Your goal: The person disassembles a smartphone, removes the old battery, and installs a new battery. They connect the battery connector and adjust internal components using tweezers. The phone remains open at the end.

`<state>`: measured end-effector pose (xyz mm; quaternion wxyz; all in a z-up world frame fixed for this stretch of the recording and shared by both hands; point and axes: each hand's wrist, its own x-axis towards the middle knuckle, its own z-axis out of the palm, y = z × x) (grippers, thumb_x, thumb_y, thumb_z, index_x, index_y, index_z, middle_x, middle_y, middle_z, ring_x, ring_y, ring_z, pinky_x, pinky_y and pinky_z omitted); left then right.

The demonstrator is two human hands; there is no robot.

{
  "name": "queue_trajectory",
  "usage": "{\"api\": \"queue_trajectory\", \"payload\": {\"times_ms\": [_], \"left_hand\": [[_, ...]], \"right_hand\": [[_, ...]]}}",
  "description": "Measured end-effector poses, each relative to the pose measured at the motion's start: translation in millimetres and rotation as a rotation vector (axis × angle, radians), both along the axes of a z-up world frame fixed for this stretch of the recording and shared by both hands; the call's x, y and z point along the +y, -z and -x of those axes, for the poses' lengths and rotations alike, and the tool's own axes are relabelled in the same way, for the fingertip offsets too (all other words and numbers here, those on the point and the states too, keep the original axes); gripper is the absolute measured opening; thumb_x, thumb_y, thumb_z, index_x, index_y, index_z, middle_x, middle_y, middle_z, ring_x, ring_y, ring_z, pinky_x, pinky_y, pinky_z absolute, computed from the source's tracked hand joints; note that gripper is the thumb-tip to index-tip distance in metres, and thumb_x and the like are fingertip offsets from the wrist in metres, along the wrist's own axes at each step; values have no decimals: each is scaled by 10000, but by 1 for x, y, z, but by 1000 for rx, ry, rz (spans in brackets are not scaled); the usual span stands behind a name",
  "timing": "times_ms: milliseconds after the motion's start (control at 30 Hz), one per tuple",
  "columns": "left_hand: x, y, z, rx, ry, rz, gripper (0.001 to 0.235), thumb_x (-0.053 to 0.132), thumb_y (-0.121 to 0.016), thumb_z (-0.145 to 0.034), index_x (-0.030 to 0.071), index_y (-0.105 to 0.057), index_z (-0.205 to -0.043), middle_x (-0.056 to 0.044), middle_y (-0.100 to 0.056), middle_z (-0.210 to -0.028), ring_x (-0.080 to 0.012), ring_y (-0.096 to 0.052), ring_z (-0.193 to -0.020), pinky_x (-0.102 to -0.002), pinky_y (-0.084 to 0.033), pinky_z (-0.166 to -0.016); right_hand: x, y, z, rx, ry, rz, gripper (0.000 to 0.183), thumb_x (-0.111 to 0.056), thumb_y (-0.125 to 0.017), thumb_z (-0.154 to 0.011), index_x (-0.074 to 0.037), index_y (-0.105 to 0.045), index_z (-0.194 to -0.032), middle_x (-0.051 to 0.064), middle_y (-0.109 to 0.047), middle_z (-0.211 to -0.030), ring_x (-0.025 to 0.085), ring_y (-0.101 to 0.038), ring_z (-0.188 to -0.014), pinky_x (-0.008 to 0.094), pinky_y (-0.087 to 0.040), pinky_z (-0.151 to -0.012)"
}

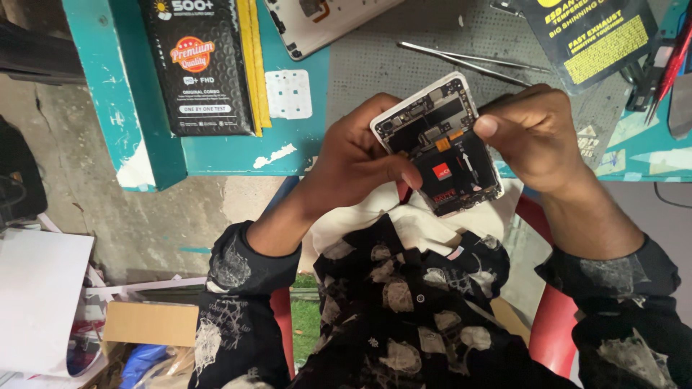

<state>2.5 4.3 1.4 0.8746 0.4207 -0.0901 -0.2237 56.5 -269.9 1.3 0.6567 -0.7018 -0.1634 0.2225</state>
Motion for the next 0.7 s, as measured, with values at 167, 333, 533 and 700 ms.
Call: {"api": "queue_trajectory", "payload": {"times_ms": [167, 333, 533, 700], "left_hand": [[1, -5, 3, 82, -80, -21, 451, 177, -706, -1044, -11, -477, -1385, -47, -686, -1159, -99, -696, -1006, -291, -622, -871], [-3, 1, 3, 32, -191, -78, 397, 258, -651, -1116, -37, -560, -1367, -42, -694, -1055, -54, -629, -929, -216, -525, -841], [-8, 0, 4, 37, -284, -128, 322, 244, -629, -1115, -25, -621, -1292, -23, -698, -1071, -37, -620, -946, -216, -525, -879], [-10, -10, -1, 3, -332, -217, 270, 240, -616, -1118, -5, -631, -1232, -14, -689, -1069, -42, -609, -945, -210, -514, -830]], "right_hand": [[4, -5, 1, 21, 60, 87, 411, -131, -635, -1082, 35, -627, -705, 9, -545, -538, 39, -403, -475, 250, -282, -454], [11, -11, 1, -63, 7, 157, 366, -122, -668, -1047, 40, -642, -719, 7, -487, -536, 38, -368, -502, 259, -257, -463], [18, -15, 3, -150, -66, 185, 355, -67, -680, -1007, 45, -598, -680, 19, -481, -547, 47, -370, -462, 273, -244, -450], [23, -21, 1, -171, -111, 172, 373, -35, -676, -992, 34, -563, -643, 31, -493, -542, 50, -413, -465, 284, -292, -480]]}}
